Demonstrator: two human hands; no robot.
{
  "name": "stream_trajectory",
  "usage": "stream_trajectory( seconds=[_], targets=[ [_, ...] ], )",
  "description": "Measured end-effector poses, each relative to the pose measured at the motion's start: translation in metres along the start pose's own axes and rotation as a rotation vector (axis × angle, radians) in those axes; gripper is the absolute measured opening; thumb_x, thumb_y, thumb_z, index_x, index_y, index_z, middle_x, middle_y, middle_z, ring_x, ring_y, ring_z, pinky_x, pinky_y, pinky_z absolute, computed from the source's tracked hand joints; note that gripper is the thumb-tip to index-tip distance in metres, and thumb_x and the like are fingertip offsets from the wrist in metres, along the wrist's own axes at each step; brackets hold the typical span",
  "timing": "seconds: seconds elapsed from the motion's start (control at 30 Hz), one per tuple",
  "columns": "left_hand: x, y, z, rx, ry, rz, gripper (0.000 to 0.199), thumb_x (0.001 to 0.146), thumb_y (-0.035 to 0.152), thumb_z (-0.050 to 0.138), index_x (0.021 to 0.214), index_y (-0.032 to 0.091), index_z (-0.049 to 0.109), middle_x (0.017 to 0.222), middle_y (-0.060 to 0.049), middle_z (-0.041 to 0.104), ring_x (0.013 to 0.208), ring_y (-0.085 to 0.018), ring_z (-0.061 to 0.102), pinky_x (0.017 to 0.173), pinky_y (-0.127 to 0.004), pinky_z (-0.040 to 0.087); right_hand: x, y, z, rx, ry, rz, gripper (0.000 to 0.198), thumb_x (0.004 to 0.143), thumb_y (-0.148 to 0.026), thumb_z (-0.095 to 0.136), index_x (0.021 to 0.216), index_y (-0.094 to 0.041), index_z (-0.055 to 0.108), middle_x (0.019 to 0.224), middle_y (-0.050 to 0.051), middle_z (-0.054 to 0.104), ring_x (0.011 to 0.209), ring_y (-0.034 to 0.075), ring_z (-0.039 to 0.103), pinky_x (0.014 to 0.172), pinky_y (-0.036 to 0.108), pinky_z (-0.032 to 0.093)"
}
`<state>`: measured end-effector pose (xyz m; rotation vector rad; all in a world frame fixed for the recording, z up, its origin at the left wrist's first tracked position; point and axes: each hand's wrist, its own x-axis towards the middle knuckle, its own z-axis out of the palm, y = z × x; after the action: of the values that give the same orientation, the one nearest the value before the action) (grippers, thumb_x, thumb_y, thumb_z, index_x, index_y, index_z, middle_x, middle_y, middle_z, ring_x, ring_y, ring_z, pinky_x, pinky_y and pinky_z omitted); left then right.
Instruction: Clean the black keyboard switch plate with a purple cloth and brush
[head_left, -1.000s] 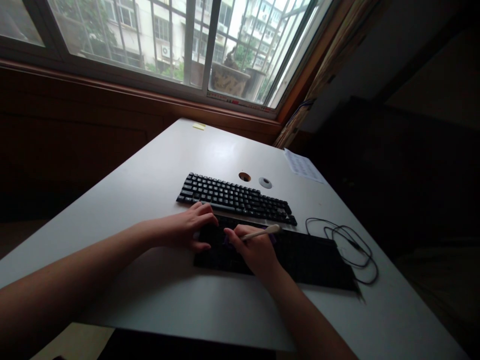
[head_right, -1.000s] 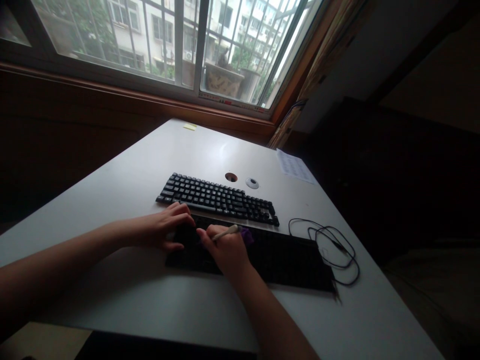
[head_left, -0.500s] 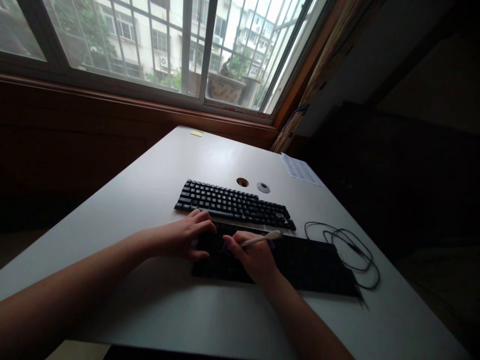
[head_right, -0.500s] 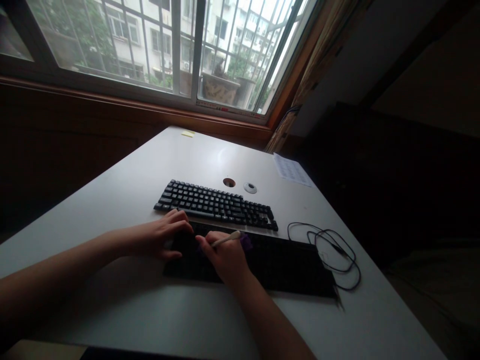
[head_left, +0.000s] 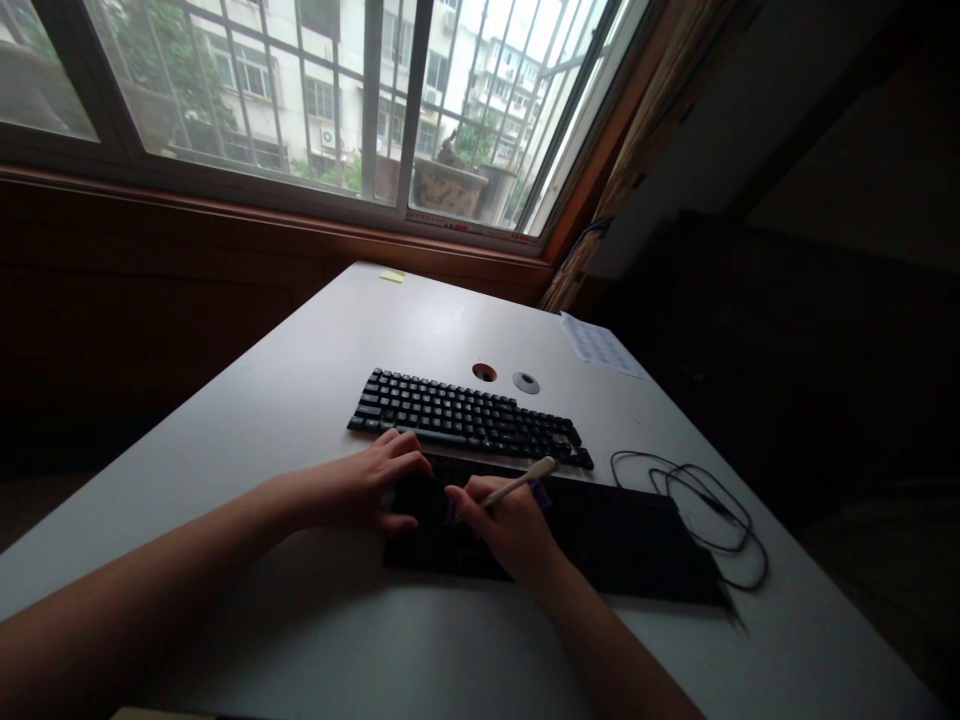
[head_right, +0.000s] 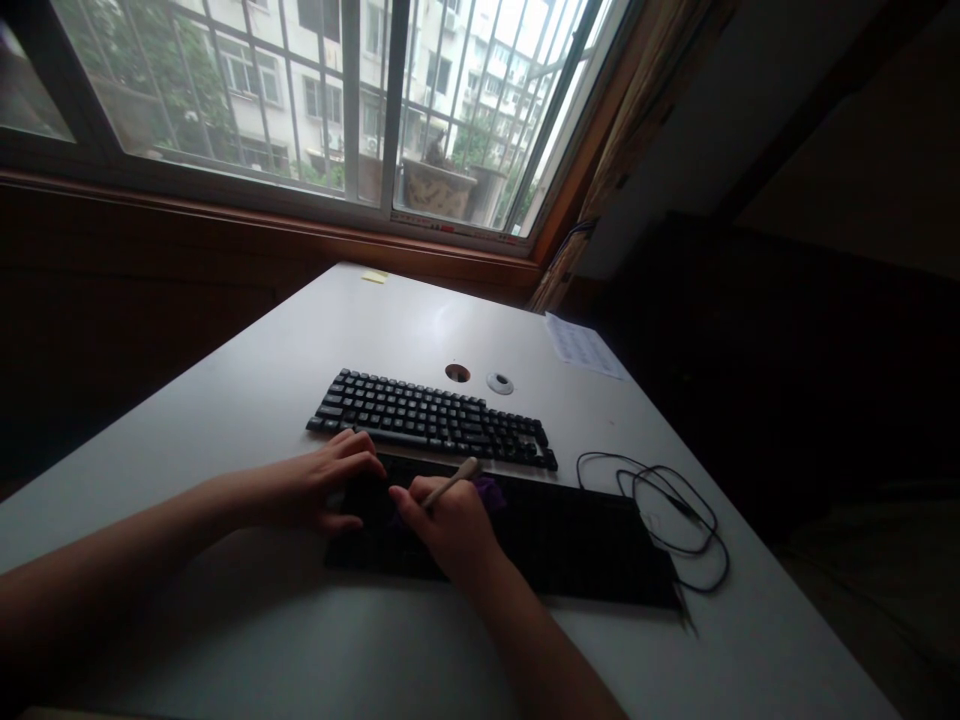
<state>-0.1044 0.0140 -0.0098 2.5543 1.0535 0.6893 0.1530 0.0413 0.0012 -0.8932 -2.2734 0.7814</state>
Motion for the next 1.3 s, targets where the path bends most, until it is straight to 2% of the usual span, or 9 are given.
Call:
stream_trajectory(
  seconds=[0.1, 0.27, 0.4, 0.57, 1.0, 1.3],
  targets=[
    [-0.0005, -0.0003, -0.0001, -0.004, 0.01, 0.003, 0.049, 0.082, 0.035, 0.078, 0.123, 0.023, 0.055, 0.116, -0.01, 0.054, 0.102, -0.028, 0.048, 0.09, -0.043, 0.048, -0.0002, 0.0008, 0.0001, -0.02, 0.04, -0.011, 0.048, 0.101, -0.048, 0.054, 0.062, -0.02, 0.054, 0.057, -0.002, 0.055, 0.055, 0.012, 0.051, 0.057, 0.025, 0.037],
    [-0.0005, -0.0012, 0.0012, 0.006, 0.011, 0.009, 0.05, 0.081, 0.033, 0.079, 0.122, 0.022, 0.054, 0.116, -0.01, 0.053, 0.102, -0.028, 0.048, 0.09, -0.043, 0.048, -0.0001, 0.0002, -0.0008, -0.009, -0.001, -0.015, 0.05, 0.101, -0.046, 0.055, 0.058, -0.02, 0.049, 0.055, -0.004, 0.051, 0.051, 0.01, 0.046, 0.054, 0.024, 0.034],
    [-0.0006, -0.0015, 0.0018, 0.01, -0.005, 0.004, 0.051, 0.082, 0.034, 0.079, 0.124, 0.022, 0.053, 0.118, -0.01, 0.052, 0.103, -0.028, 0.048, 0.092, -0.045, 0.048, -0.0002, 0.0003, -0.0013, -0.033, 0.045, -0.026, 0.049, 0.101, -0.048, 0.054, 0.061, -0.02, 0.053, 0.058, -0.003, 0.055, 0.055, 0.011, 0.051, 0.057, 0.025, 0.037],
    [-0.0008, -0.0013, 0.0013, -0.002, 0.002, 0.004, 0.05, 0.082, 0.034, 0.079, 0.124, 0.023, 0.054, 0.117, -0.01, 0.053, 0.103, -0.028, 0.048, 0.09, -0.044, 0.048, -0.0008, 0.0012, -0.001, -0.001, -0.006, -0.017, 0.051, 0.101, -0.049, 0.055, 0.058, -0.02, 0.049, 0.055, -0.004, 0.051, 0.051, 0.01, 0.045, 0.053, 0.024, 0.035],
    [-0.0006, -0.0003, 0.0002, -0.002, 0.011, 0.002, 0.051, 0.082, 0.034, 0.078, 0.125, 0.023, 0.054, 0.118, -0.011, 0.053, 0.103, -0.028, 0.049, 0.09, -0.044, 0.049, -0.0006, -0.0005, -0.0036, 0.057, -0.024, -0.02, 0.051, 0.1, -0.048, 0.057, 0.057, -0.02, 0.054, 0.053, -0.003, 0.054, 0.051, 0.01, 0.048, 0.053, 0.024, 0.037],
    [-0.0007, -0.0012, 0.0003, -0.023, 0.009, 0.006, 0.048, 0.081, 0.034, 0.078, 0.122, 0.023, 0.055, 0.116, -0.009, 0.053, 0.102, -0.027, 0.048, 0.091, -0.045, 0.048, -0.003, 0.0045, -0.0004, 0.278, 0.032, 0.13, 0.043, 0.095, -0.052, 0.063, 0.067, -0.019, 0.069, 0.052, -0.002, 0.06, 0.047, 0.01, 0.053, 0.048, 0.022, 0.041]
  ],
)
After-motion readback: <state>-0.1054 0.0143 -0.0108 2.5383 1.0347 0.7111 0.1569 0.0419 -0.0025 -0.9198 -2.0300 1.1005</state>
